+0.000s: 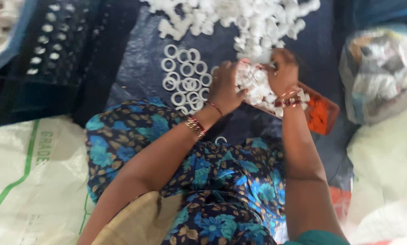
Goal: The person sits on the floor and repeatedly picks up white plastic pump heads and orange rubber seals. They insert the seals into the pump heads and place the assembled units into a nearby blue crate.
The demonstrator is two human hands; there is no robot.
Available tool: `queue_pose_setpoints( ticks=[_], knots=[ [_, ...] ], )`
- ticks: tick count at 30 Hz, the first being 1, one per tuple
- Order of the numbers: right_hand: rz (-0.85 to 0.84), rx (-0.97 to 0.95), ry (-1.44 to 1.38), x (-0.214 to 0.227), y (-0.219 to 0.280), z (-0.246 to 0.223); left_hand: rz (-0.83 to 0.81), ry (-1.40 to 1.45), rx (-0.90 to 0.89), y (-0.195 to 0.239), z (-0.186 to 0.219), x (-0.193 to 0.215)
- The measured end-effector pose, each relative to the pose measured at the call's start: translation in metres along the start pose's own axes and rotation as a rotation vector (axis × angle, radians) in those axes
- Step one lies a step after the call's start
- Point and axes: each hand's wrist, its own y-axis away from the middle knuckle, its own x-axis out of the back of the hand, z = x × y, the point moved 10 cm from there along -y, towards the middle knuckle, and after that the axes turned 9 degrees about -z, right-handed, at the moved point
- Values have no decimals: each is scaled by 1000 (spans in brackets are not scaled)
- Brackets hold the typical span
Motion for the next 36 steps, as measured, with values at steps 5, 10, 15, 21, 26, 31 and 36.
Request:
queue_pose_setpoints(
  ticks=[5,10,15,21,26,31,36],
  knots=[
    [-278,-188,-574,-14,72,-24,-447,705,61,16,-18,-62],
    [25,-522,-37,49,132,107,-528,671,163,28,-28,-61],
    [95,-906,501,81,227,224,-360,630,80,6,-13,-27],
    [134,-1095,313,53,266,262,-539,797,245,13,-15,-44],
    [269,-1155,261,56,280,273,-677,965,503,24,-18,-55],
    [373,-1041,376,71,303,276,-586,910,295,11,-6,-43],
    [425,-996,445,74,309,266,-608,854,219,12,-10,-55]
  ],
)
